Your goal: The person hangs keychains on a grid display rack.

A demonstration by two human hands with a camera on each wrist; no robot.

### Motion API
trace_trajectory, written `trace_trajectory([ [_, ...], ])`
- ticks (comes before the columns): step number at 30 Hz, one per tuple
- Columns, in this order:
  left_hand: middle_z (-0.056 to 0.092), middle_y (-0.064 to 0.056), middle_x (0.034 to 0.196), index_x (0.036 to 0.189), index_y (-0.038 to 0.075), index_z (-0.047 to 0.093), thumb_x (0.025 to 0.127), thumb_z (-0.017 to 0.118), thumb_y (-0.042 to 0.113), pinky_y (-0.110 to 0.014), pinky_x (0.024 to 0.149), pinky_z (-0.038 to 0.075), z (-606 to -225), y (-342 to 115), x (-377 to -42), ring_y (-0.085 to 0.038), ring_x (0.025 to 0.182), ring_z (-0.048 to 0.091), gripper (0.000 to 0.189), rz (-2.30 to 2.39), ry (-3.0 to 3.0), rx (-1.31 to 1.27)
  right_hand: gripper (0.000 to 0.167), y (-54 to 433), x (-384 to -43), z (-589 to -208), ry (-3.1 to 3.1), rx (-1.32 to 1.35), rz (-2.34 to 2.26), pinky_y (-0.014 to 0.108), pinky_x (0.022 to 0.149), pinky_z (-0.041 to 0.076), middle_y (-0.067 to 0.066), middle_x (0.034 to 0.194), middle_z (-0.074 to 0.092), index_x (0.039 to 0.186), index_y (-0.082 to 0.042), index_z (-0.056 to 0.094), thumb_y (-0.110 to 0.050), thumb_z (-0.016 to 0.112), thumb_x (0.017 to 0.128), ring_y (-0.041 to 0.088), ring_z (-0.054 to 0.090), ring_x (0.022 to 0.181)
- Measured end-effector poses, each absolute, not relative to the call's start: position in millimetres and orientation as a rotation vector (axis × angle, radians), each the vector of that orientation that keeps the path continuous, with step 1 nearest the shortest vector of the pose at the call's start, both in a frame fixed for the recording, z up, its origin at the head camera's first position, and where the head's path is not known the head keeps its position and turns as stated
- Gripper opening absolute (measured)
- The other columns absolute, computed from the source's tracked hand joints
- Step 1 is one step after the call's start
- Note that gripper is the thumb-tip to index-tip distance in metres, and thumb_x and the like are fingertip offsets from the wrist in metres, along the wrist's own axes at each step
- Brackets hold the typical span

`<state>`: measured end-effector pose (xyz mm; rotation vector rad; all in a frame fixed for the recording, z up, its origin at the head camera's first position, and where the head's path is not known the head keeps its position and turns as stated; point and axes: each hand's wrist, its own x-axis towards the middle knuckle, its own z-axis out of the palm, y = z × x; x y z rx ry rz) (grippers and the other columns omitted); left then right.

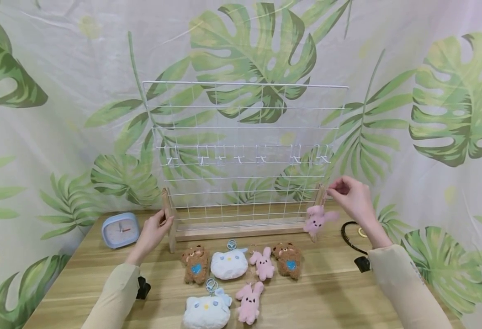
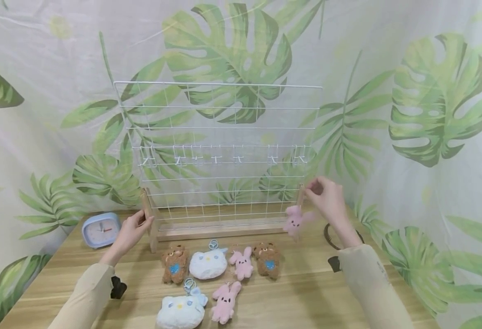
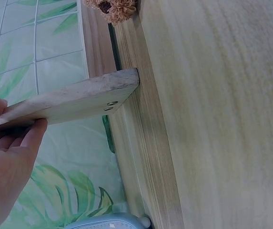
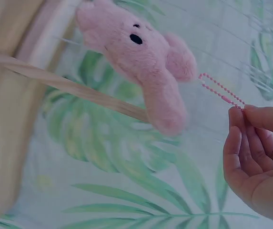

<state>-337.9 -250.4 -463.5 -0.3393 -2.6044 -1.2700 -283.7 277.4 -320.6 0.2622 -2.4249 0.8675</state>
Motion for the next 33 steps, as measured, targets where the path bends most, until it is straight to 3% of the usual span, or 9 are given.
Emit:
trace_trajectory([
  [3, 0.058, -0.033, 0.133, 0.106, -0.003, 0.057, 0.106, 0.047, 0.025, -0.058, 0.102, 0.051, -464.7, -252.2, -337.5, -0.046, 0.129, 0.053, 0.029, -1.266, -2.601, -0.331, 0.009, 277.0, -287.1, -305.9, -2.352, 0.298, 0.874, 0.001, 0.063, 0.048, 0.021, 0.088, 0.074, 0.091, 0.002, 0.069, -0.005, 0.074, 0.087, -0.013, 0.055, 0.067],
  [7, 0.058, -0.033, 0.133, 0.111, -0.003, 0.058, 0.106, 0.047, 0.025, -0.059, 0.101, 0.052, -466.2, -254.1, -338.3, -0.046, 0.128, 0.054, 0.031, -1.254, -2.596, -0.331, 0.009, 274.9, -289.7, -289.2, -2.285, 0.323, 0.884, -0.001, 0.062, 0.047, 0.021, 0.088, 0.074, 0.091, 0.002, 0.068, -0.005, 0.073, 0.088, -0.018, 0.053, 0.067],
  [17, 0.058, -0.033, 0.133, 0.117, -0.005, 0.058, 0.106, 0.047, 0.023, -0.057, 0.101, 0.052, -466.5, -254.7, -339.4, -0.046, 0.127, 0.055, 0.032, -1.25, -2.586, -0.342, 0.01, 272.1, -298.0, -261.3, -2.261, 0.327, 0.868, 0.001, 0.059, 0.047, 0.02, 0.092, 0.074, 0.094, 0.003, 0.069, -0.006, 0.071, 0.09, -0.018, 0.053, 0.067],
  [33, 0.059, -0.035, 0.13, 0.103, -0.003, 0.056, 0.106, 0.047, 0.023, -0.057, 0.101, 0.052, -465.4, -250.0, -337.3, -0.047, 0.127, 0.054, 0.028, -1.243, -2.601, -0.331, 0.015, 283.2, -323.9, -257.4, -2.391, 0.258, 0.86, 0.004, 0.059, 0.044, 0.021, 0.096, 0.074, 0.095, -0.001, 0.069, -0.015, 0.073, 0.091, -0.019, 0.051, 0.066],
])
